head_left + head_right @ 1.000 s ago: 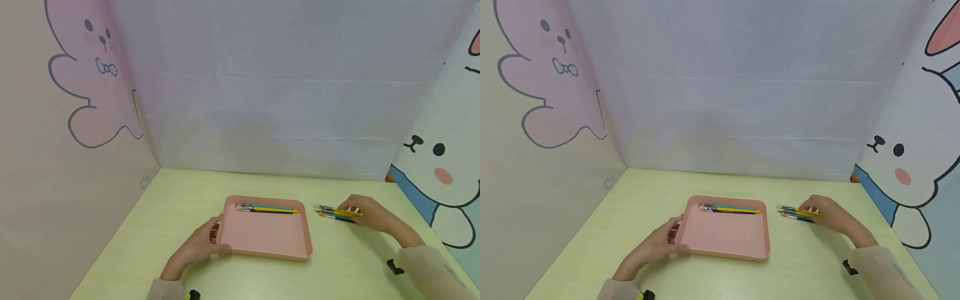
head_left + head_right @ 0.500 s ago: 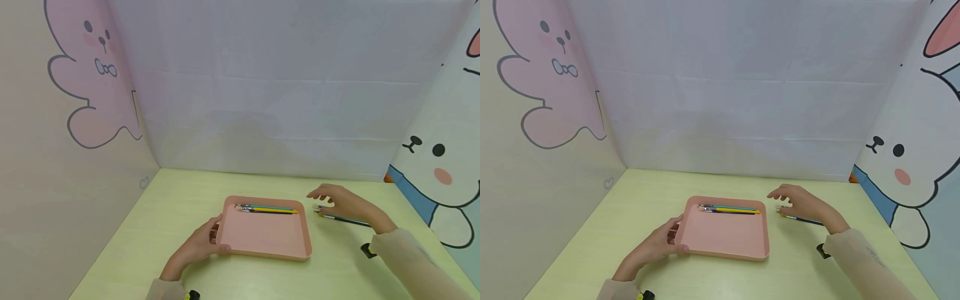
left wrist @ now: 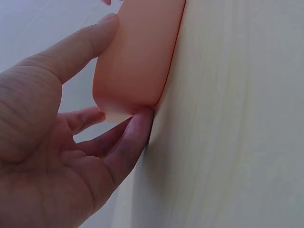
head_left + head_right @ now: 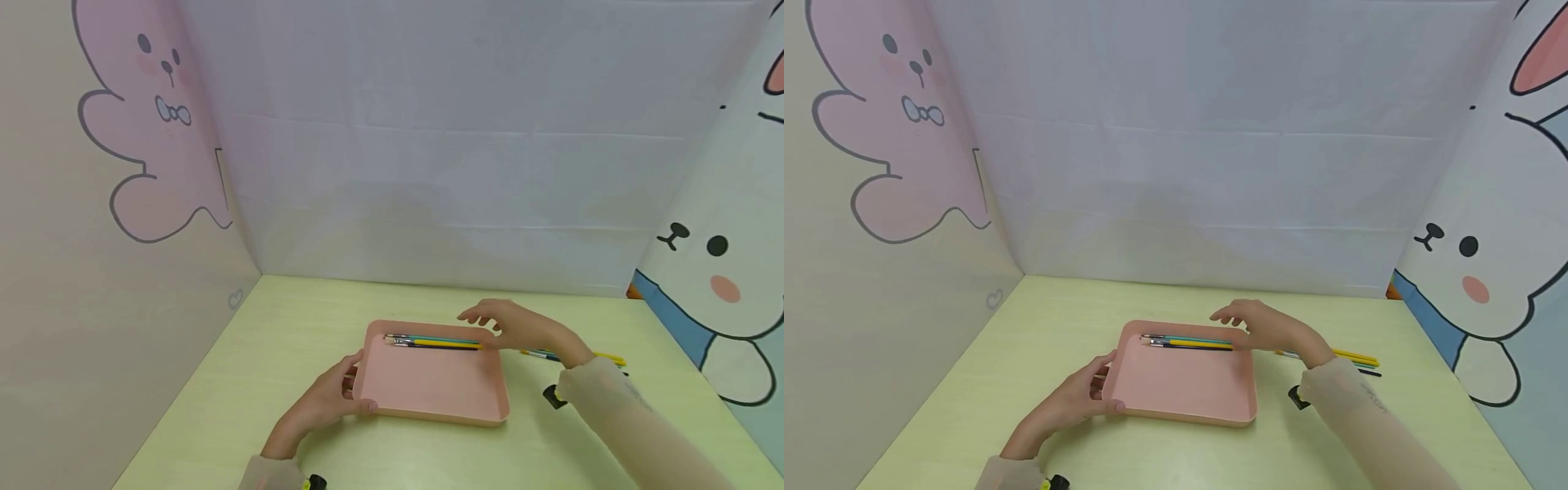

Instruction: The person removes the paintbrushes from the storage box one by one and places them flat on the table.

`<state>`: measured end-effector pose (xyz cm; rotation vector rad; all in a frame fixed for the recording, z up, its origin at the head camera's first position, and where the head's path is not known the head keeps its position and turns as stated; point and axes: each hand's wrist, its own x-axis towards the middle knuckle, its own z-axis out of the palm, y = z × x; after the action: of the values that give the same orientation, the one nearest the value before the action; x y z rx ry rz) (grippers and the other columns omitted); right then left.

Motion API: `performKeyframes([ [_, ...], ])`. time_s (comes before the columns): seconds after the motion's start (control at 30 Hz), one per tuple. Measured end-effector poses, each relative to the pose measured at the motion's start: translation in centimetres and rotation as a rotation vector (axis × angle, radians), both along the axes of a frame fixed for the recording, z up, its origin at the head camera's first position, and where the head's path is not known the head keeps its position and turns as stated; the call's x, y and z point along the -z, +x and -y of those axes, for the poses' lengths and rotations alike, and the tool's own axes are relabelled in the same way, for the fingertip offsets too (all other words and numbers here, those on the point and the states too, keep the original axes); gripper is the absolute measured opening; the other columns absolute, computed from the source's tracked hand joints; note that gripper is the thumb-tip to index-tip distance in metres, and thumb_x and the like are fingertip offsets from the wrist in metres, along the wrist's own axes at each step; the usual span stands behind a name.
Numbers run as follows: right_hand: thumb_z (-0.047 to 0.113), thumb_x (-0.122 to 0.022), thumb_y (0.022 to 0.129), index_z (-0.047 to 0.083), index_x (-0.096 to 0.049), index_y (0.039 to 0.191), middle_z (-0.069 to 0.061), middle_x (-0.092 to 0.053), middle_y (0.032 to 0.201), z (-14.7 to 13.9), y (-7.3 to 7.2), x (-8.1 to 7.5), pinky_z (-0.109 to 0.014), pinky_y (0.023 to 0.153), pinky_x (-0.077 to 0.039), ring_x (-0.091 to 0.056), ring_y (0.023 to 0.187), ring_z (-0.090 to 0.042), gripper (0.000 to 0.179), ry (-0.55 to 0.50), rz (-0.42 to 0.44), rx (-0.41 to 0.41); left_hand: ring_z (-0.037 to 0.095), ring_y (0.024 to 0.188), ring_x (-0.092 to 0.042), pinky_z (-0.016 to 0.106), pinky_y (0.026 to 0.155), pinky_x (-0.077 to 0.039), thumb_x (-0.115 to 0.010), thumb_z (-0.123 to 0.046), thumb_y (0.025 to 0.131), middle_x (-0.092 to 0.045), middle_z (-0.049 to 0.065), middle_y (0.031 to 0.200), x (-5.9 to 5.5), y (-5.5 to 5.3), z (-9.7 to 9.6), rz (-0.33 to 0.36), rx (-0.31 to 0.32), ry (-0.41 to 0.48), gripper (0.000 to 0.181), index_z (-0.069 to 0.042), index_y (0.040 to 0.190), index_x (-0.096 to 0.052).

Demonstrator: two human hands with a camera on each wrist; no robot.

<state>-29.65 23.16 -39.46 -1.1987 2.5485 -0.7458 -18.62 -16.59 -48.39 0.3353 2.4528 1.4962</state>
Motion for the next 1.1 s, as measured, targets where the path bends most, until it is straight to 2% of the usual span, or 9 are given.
performKeyframes([
  [0.23,0.003,-0.078,0.094,0.004,-0.060,0.147,-0.010,-0.066,0.133,2.6,-0.6,0.8,-0.046,0.096,-0.058,-0.065,0.119,-0.031,0.056,0.010,0.064,-0.024,0.025,0.111,-0.062,0.032,0.089,-0.055,-0.094,-0.025,0.084,-0.060,0.012,0.137,-0.4,0.2,0.0,0.006,-0.002,0.006,0.106,-0.008,0.167,-0.031],
  [0.43,0.003,-0.079,0.093,0.002,-0.060,0.146,-0.014,-0.066,0.131,4.3,-1.2,1.4,-0.053,0.098,-0.056,-0.065,0.121,-0.036,0.056,0.006,0.067,-0.071,0.025,0.112,-0.063,0.033,0.089,-0.055,-0.094,-0.025,0.084,-0.060,0.011,0.138,-0.4,0.2,0.0,0.013,-0.003,0.016,0.106,-0.009,0.168,-0.030],
  [0.63,0.004,-0.080,0.094,-0.001,-0.058,0.147,-0.018,-0.065,0.134,5.6,-1.6,2.0,-0.048,0.102,-0.056,-0.064,0.122,-0.037,0.057,0.027,0.075,-0.091,0.025,0.114,-0.063,0.035,0.091,-0.056,-0.094,-0.026,0.083,-0.059,0.011,0.142,-0.3,0.2,0.0,0.016,-0.008,0.013,0.107,-0.009,0.168,-0.030],
  [0.8,0.005,-0.079,0.095,0.001,-0.059,0.147,-0.014,-0.064,0.138,6.4,-1.6,2.4,-0.048,0.107,-0.053,-0.063,0.126,-0.035,0.056,0.070,0.122,-0.059,0.024,0.114,-0.064,0.033,0.090,-0.056,-0.094,-0.026,0.083,-0.059,0.011,0.142,-0.2,0.2,0.0,0.015,-0.007,0.015,0.108,-0.009,0.168,-0.030],
  [1.1,0.009,-0.083,0.093,0.003,-0.064,0.142,-0.010,-0.069,0.134,7.3,-1.4,2.7,-0.046,0.107,-0.052,-0.065,0.124,-0.030,0.053,0.120,0.111,-0.012,0.024,0.114,-0.064,0.032,0.089,-0.056,-0.094,-0.027,0.083,-0.058,0.012,0.142,-0.1,0.2,0.0,0.009,0.001,0.014,0.108,-0.009,0.168,-0.030],
])
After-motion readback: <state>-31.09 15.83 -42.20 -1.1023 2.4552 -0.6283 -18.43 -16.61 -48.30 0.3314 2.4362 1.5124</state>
